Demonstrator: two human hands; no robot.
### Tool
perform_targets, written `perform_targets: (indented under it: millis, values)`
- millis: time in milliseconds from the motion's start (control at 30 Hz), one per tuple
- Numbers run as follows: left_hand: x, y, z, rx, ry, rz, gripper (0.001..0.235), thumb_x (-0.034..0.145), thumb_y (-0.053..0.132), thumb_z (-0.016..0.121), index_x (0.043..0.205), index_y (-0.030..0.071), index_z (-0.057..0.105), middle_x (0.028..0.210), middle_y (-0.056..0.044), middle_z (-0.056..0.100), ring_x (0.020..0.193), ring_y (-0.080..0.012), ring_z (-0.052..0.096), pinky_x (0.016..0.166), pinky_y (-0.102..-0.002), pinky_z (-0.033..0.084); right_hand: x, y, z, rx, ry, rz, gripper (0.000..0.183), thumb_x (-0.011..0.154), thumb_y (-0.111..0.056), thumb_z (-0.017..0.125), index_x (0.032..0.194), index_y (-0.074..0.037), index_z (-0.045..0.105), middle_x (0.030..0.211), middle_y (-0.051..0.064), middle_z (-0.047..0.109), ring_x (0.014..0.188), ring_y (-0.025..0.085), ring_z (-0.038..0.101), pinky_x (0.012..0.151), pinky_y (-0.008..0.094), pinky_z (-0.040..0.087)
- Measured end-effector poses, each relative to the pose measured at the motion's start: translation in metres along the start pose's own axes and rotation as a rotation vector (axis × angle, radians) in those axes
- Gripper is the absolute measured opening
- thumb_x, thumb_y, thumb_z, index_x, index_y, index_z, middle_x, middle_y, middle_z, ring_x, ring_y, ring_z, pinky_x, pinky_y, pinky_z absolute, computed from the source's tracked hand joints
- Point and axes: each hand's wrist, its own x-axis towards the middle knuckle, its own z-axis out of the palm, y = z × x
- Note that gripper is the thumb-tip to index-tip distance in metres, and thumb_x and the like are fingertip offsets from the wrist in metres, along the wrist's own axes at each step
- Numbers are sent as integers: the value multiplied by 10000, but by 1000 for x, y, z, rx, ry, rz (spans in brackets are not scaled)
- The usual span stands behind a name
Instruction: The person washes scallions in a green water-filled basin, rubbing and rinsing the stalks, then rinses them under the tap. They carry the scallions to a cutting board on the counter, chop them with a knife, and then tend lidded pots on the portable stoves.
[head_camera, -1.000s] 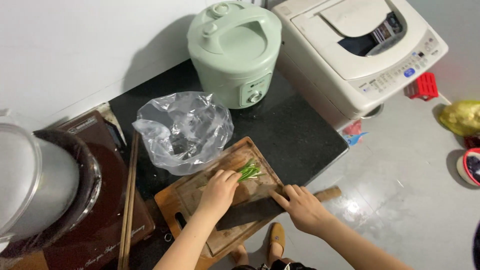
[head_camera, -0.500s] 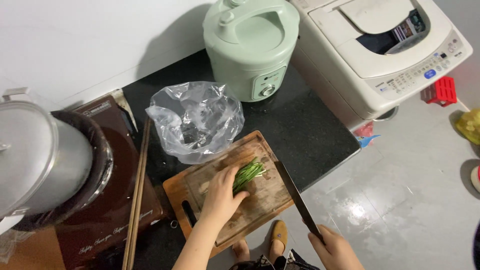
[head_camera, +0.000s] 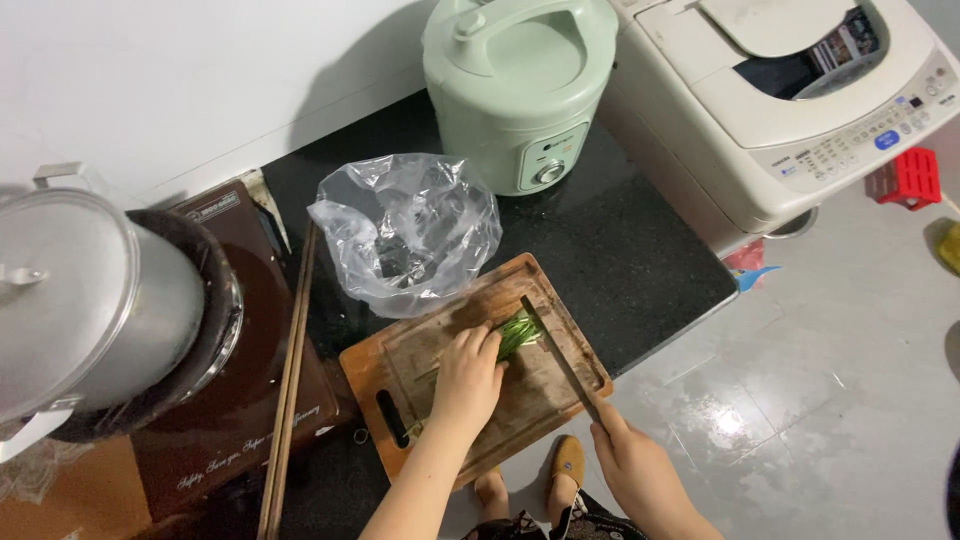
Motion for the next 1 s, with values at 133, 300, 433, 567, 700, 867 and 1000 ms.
perform_targets:
  millis: [133, 300, 433, 567, 700, 867, 1000]
  values:
    - [-5, -6, 15, 91, 32, 62, 520, 926, 208, 721, 1373, -9, 569, 1410, -172, 573, 1313, -338, 518, 1119, -487, 387, 22, 18, 9, -92, 128, -82, 506, 986, -285, 502, 1491, -280, 470, 1008, 156, 738, 901, 369, 733, 784, 471, 574]
    - [4, 12, -14, -21, -49, -21, 546, 901, 236, 727, 1362, -3, 557, 1363, -182, 575, 1276, -354, 516, 1088, -495, 388, 32, 11, 12, -244, 124, -94, 489, 994, -268, 499, 1479, -308, 454, 997, 151, 726, 885, 364, 725, 770, 477, 578]
    - [1, 5, -8, -34, -76, -38, 477, 939, 217, 711, 1347, 15, 571, 1362, -166, 590, 1275, -336, 535, 1091, -476, 415, 29, 4, 14, -235, 103, -117, 523, 979, -259, 525, 1490, -341, 449, 1006, 161, 718, 883, 380, 714, 764, 487, 570]
    - [0, 0, -3, -15, -52, -4, 511, 922, 188, 721, 1367, -4, 560, 1384, -171, 587, 1284, -325, 542, 1115, -465, 411, 27, 5, 17, -178, 133, -166, 527, 966, -248, 531, 1482, -326, 456, 1001, 155, 725, 871, 380, 717, 751, 485, 574]
    - [3, 6, -22, -64, -90, -30, 549, 893, 186, 732, 1373, -8, 548, 1399, -174, 569, 1304, -333, 517, 1123, -457, 394, 23, 4, 13, -138, 98, -151, 530, 978, -279, 525, 1502, -331, 463, 991, 154, 732, 876, 368, 721, 760, 479, 572]
    - [1, -10, -49, -120, -20, -99, 532, 843, 212, 766, 1294, -10, 590, 1405, -157, 580, 1304, -305, 531, 1121, -458, 379, 8, 17, 0, -39, 127, -107, 480, 971, -288, 546, 1448, -277, 499, 1009, 169, 745, 892, 361, 735, 765, 473, 579]
    - [-3, -29, -41, -366, 17, -458, 262, 996, 175, 619, 1233, 68, 648, 1381, -48, 655, 1085, -266, 685, 982, -368, 559, -5, 18, 6, -47, 63, -7, 504, 977, -307, 538, 1475, -265, 476, 946, 165, 764, 849, 330, 766, 762, 455, 596]
